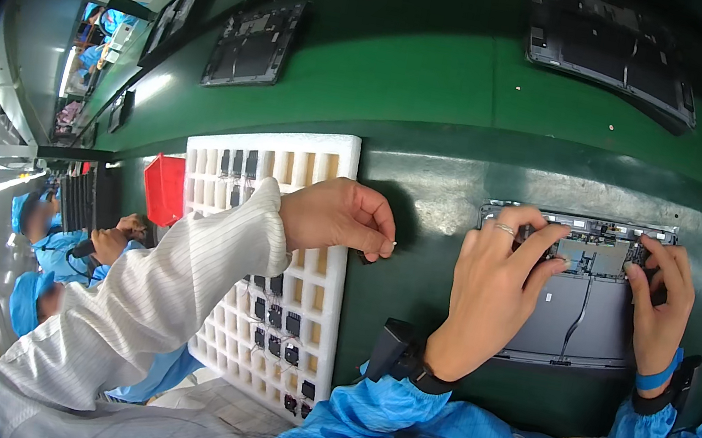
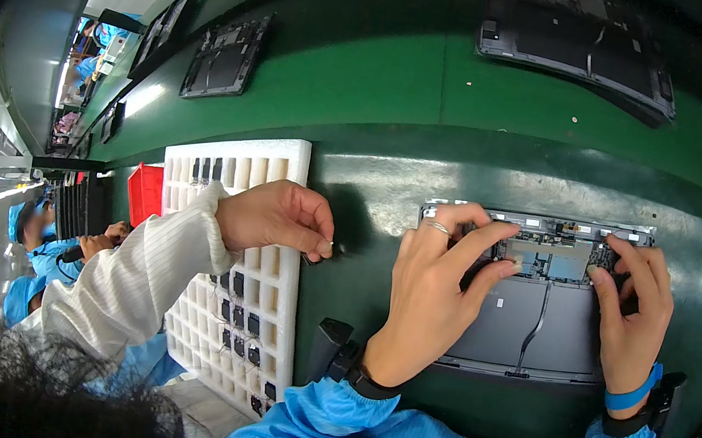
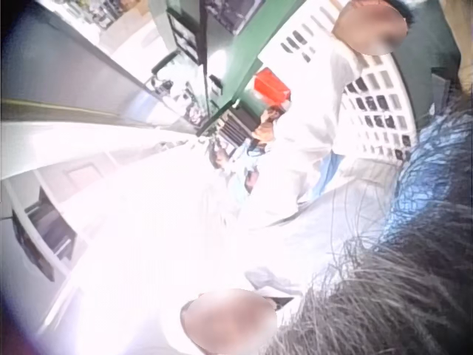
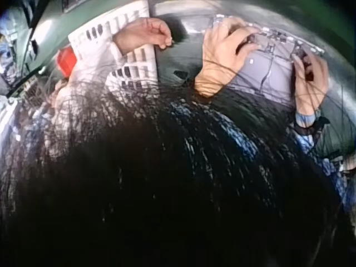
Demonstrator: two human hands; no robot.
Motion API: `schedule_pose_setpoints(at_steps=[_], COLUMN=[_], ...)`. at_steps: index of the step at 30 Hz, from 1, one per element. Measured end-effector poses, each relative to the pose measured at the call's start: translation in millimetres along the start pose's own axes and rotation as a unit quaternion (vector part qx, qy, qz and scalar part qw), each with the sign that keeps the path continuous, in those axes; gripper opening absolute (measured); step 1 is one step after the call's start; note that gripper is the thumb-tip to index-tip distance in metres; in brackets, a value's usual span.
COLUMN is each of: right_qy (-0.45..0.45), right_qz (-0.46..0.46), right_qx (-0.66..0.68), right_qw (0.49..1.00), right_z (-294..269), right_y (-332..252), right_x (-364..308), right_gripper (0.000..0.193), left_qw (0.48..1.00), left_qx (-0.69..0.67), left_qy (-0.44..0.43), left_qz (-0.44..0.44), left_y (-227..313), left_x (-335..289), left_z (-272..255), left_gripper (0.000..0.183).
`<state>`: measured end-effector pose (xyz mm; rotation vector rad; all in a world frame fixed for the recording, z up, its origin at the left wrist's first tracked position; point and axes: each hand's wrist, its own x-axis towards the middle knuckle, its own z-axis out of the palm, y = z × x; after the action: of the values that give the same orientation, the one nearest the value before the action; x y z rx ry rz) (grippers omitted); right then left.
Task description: Installing internal components, batteries, and ribbon cables into tablet computer chassis on an assembly line.
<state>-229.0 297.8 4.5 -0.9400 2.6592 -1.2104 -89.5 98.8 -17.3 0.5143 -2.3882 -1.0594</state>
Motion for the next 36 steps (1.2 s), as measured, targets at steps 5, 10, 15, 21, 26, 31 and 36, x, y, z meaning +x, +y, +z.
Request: schedule_pose_setpoints(at_steps=[5,10,15,21,26,31,36], right_qy=[-0.013,-0.046,-0.05,-0.042,-0.041,-0.038,-0.052], right_qz=[0.004,0.051,0.055,0.039,0.032,0.025,0.03], right_qx=[-0.006,0.03,0.028,0.015,0.011,0.021,0.013], right_qw=[1.0,0.997,0.997,0.998,0.999,0.999,0.998], right_z=[-3,-6,-7,-8,-11,-8,-11], right_y=[-2,-4,-4,-3,-2,-12,-18], right_x=[2,6,8,7,5,16,14], right_gripper=[0.038,0.04,0.04,0.039,0.039,0.037,0.036], left_qw=[0.999,0.997,0.997,0.996,0.998,0.995,0.994], left_qx=[-0.004,0.017,0.008,0.006,0.013,-0.012,0.038], left_qy=[-0.028,-0.049,-0.051,-0.058,-0.04,-0.079,-0.068], left_qz=[-0.024,-0.057,-0.059,-0.072,-0.046,-0.06,-0.078], left_y=[6,13,14,16,11,16,22], left_x=[4,8,8,7,3,18,16], left_z=[-3,-5,-7,-6,-2,-23,-15], left_gripper=[0.036,0.037,0.037,0.036,0.043,0.048,0.041])
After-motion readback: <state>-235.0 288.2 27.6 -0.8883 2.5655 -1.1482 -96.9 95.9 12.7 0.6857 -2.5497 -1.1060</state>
